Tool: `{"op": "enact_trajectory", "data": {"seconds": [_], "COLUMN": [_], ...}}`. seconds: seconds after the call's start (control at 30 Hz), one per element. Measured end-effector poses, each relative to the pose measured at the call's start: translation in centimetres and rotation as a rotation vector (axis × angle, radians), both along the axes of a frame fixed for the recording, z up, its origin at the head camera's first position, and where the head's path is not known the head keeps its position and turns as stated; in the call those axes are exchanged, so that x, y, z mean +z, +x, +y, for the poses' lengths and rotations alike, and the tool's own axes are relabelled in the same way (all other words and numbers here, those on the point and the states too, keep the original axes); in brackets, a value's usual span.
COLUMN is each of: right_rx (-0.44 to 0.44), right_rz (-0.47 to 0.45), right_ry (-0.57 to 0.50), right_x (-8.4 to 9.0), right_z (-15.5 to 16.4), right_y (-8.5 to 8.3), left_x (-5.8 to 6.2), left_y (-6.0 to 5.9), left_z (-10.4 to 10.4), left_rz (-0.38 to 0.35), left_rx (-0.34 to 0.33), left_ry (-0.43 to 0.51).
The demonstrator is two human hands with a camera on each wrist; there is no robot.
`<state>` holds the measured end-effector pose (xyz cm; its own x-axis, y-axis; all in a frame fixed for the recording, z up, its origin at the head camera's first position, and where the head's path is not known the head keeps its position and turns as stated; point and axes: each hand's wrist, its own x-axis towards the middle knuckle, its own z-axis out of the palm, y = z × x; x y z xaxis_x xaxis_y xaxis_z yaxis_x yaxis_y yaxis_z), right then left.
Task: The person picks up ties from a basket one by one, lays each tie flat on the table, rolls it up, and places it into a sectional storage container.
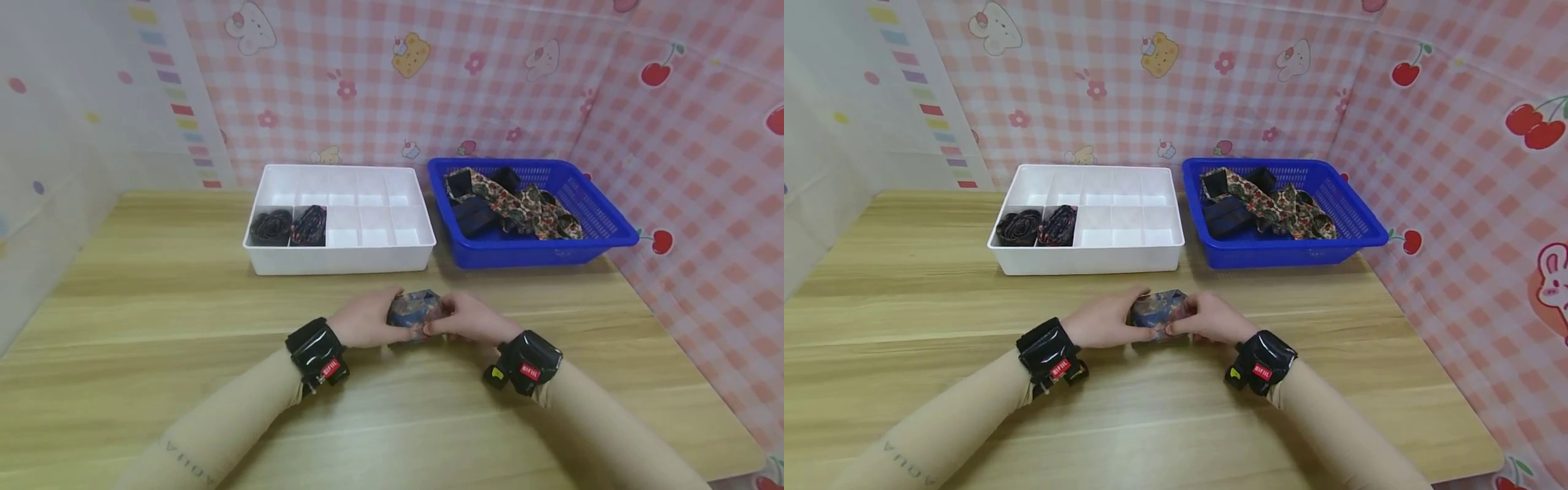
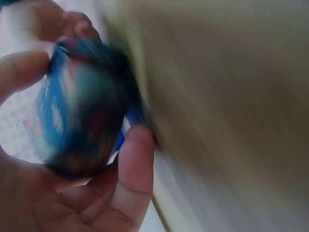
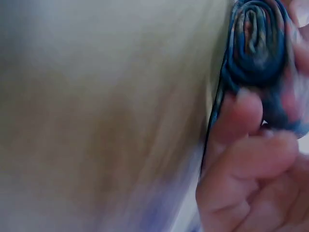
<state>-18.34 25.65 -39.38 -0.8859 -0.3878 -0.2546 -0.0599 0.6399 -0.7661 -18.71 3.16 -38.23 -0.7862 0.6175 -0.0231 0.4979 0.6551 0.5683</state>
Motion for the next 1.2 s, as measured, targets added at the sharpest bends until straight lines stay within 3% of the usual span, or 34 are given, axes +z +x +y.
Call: {"op": "enact_trajectory", "data": {"seconds": [0.07,0.13,0.3,0.4,0.53,0.7,0.9,1.1,1.2], "right_rx": [0.041,0.074,0.041,0.043,0.092,0.068,0.126,0.091,0.094], "right_rz": [0.071,0.177,0.421,0.489,0.433,0.381,0.400,0.379,0.323], "right_ry": [0.040,0.100,0.282,0.346,0.327,0.246,0.280,0.271,0.166], "right_x": [0.1,0.1,0.3,0.6,1.4,2.3,0.5,0.2,0.2], "right_z": [-0.2,-0.8,-2.9,-3.7,-3.1,-1.1,-1.2,-2.1,-2.4], "right_y": [0.6,1.0,1.6,1.6,1.3,0.2,-1.0,-0.3,0.4], "left_x": [-0.1,-0.1,-0.1,-0.1,-0.1,-0.1,0.1,0.9,1.3], "left_y": [0.3,0.5,0.6,0.4,0.3,0.2,-0.1,-0.1,0.0], "left_z": [0.4,0.6,0.3,-0.2,-0.6,-1.1,-1.2,-0.6,-0.2], "left_rz": [-0.024,0.007,0.262,0.347,0.330,0.340,0.348,0.371,0.357], "left_rx": [-0.023,-0.035,-0.049,-0.047,-0.058,-0.086,-0.112,-0.115,-0.119], "left_ry": [0.021,0.033,-0.083,-0.180,-0.255,-0.258,-0.237,-0.245,-0.252]}}
